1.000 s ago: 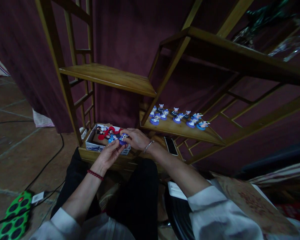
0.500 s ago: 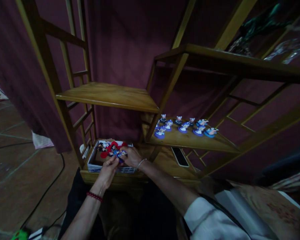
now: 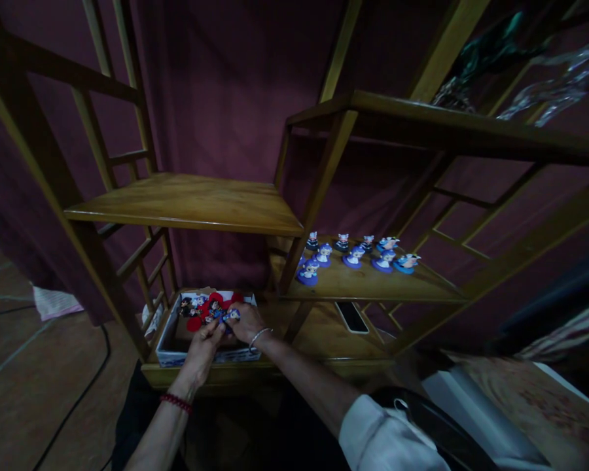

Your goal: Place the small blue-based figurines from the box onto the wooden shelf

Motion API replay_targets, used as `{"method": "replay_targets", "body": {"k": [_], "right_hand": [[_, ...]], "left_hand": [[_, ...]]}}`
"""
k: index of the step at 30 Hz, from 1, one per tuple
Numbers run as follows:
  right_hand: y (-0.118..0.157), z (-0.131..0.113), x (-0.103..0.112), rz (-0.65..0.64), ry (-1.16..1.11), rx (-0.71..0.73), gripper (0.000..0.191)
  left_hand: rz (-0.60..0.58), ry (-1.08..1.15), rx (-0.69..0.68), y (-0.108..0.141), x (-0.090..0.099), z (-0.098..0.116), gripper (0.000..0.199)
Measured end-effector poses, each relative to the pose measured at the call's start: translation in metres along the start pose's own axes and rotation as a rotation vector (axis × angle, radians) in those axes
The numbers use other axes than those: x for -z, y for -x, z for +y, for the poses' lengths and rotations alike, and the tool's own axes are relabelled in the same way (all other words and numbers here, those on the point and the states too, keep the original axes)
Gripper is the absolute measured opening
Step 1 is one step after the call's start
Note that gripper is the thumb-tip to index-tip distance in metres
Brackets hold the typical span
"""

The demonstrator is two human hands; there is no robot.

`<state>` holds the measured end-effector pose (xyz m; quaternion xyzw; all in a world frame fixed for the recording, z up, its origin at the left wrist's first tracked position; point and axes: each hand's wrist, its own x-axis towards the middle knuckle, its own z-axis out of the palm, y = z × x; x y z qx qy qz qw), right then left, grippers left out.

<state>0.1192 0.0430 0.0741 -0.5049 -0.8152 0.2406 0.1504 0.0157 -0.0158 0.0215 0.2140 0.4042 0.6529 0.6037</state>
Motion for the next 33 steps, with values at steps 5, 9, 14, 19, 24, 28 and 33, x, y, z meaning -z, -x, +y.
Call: {"method": "replay_targets", "body": {"k": [5, 9, 14, 19, 24, 28, 33], "right_hand": [[-0.002, 0.007, -0.004, 0.006, -0.010, 0.115, 0.025], [-0.005, 0.012, -0.004, -0.038, -0.031, 0.232, 0.026], [-0.011, 0.017, -0.005, -0.034, -0.036, 0.358, 0.026], [-0.013, 0.013, -0.006, -0.014, 0.016, 0.379, 0.025], [-0.010, 0.004, -0.002, -0.017, 0.051, 0.193, 0.022], [-0.010, -0.002, -0.003, -0.022, 0.106, 0.097, 0.019], [-0.010, 0.000, -0.008, 0.007, 0.117, 0.253, 0.019]], "left_hand": [[-0.005, 0.070, 0.039, 0.004, -0.001, 0.005, 0.021], [0.021, 0.109, 0.063, 0.004, 0.002, 0.007, 0.015], [0.039, 0.164, 0.101, 0.003, 0.006, 0.008, 0.007], [0.062, 0.182, 0.086, 0.003, 0.003, 0.010, 0.009], [0.050, 0.133, 0.037, 0.001, 0.000, 0.006, 0.019], [0.039, 0.113, 0.011, -0.001, 0.002, 0.002, 0.020], [0.054, 0.156, 0.013, 0.000, 0.004, 0.004, 0.015]]}}
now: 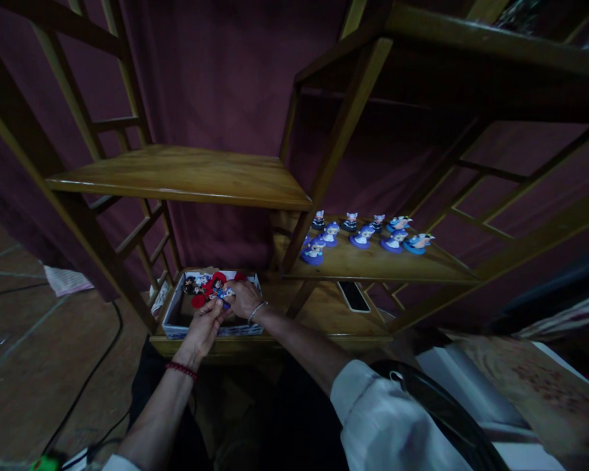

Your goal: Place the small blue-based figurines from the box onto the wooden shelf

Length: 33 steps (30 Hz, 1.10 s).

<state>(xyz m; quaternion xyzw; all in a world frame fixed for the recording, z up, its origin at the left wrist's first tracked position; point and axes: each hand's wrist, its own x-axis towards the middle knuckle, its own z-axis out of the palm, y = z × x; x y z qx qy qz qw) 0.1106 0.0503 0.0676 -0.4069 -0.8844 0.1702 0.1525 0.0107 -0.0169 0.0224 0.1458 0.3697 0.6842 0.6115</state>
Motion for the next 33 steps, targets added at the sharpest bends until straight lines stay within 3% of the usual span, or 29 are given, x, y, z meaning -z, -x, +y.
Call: {"method": "replay_targets", "body": {"k": [10, 15, 33], "right_hand": [[-0.003, 0.016, -0.002, -0.044, -0.118, 0.139, 0.024], [-0.002, 0.015, 0.005, -0.070, -0.136, 0.124, 0.027], [0.006, 0.010, 0.019, 0.025, -0.267, 0.058, 0.032]], "left_hand": [[-0.003, 0.059, 0.058, 0.000, 0.006, 0.000, 0.005], [-0.010, 0.073, 0.062, 0.001, 0.005, 0.000, 0.013], [0.006, 0.128, 0.067, 0.014, -0.012, 0.012, 0.015]]}}
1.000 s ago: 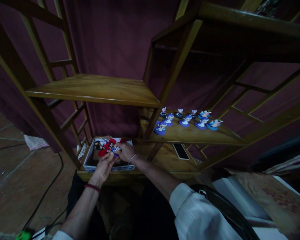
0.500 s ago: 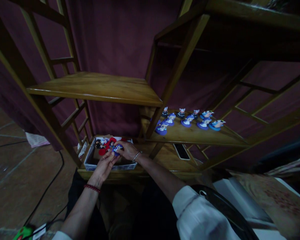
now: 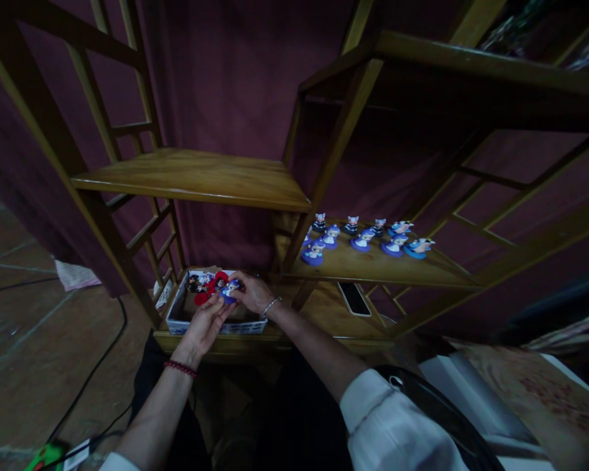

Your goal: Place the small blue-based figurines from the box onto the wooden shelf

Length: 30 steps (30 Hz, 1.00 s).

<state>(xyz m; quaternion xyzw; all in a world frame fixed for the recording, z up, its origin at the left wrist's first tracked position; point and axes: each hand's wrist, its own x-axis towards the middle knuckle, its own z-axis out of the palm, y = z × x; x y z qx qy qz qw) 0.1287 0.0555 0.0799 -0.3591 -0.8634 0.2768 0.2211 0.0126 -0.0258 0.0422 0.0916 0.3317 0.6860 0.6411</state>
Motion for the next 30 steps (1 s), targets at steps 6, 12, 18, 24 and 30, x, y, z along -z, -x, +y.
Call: {"method": "replay_targets", "body": {"k": [6, 12, 18, 24, 30], "right_hand": [[0.005, -0.010, 0.008, 0.000, 0.066, 0.096, 0.027], [0.015, -0.024, 0.018, 0.005, 0.043, 0.171, 0.031], [0.027, -0.030, 0.021, 0.079, -0.127, 0.155, 0.057], [0.035, -0.029, 0.021, 0.092, -0.184, 0.124, 0.063], [0.044, -0.037, 0.025, 0.120, -0.126, 0.135, 0.053]], "left_hand": [[-0.041, -0.023, -0.007, 0.010, -0.004, 0.001, 0.014], [-0.057, 0.018, -0.024, 0.020, -0.011, 0.001, 0.018], [-0.048, 0.043, -0.048, 0.031, -0.023, 0.007, 0.021], [-0.071, 0.039, -0.068, 0.041, -0.030, 0.013, 0.015], [-0.123, -0.024, -0.082, 0.050, -0.038, 0.013, 0.018]]}}
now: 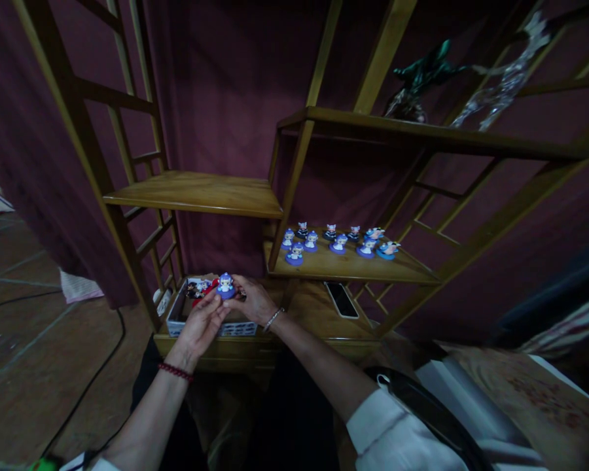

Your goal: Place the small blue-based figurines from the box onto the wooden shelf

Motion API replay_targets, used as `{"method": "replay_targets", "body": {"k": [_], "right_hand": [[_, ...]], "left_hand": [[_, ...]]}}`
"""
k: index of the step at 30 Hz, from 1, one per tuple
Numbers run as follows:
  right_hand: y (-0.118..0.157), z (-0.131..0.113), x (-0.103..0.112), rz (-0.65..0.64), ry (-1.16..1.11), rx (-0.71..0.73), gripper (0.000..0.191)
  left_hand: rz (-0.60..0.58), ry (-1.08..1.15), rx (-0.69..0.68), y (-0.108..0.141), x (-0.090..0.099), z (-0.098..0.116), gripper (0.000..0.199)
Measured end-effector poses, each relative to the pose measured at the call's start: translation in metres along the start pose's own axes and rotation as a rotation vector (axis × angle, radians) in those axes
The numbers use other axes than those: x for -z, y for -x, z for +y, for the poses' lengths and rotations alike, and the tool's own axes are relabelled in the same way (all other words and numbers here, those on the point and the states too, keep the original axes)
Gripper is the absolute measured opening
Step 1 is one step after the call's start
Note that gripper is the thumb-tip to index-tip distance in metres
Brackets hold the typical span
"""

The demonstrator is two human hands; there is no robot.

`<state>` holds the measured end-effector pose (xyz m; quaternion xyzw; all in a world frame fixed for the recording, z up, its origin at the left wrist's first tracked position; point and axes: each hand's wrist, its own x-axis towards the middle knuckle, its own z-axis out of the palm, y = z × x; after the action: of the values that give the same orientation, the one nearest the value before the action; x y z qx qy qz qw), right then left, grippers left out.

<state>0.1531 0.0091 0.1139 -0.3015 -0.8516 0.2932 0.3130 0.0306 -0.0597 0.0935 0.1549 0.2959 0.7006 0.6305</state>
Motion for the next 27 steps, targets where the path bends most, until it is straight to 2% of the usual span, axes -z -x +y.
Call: {"method": "replay_targets", "body": {"k": [4, 7, 13, 20, 27], "right_hand": [[0.007, -0.012, 0.007, 0.029, 0.064, 0.008, 0.034], [0.013, -0.019, 0.013, 0.034, 0.094, 0.001, 0.028], [0.024, -0.024, 0.020, 0.048, 0.105, 0.003, 0.033], [0.039, -0.030, 0.029, 0.076, 0.119, -0.022, 0.037], [0.058, -0.024, 0.042, 0.077, 0.106, -0.050, 0.045]], "left_hand": [[0.037, 0.018, -0.007, 0.005, -0.005, -0.002, 0.019], [0.054, 0.003, -0.011, 0.011, -0.009, -0.003, 0.022], [-0.021, -0.080, 0.006, 0.022, -0.017, -0.004, 0.025], [0.020, -0.166, -0.019, 0.027, -0.023, -0.010, 0.028], [-0.008, -0.292, -0.059, 0.029, -0.031, -0.023, 0.034]]}}
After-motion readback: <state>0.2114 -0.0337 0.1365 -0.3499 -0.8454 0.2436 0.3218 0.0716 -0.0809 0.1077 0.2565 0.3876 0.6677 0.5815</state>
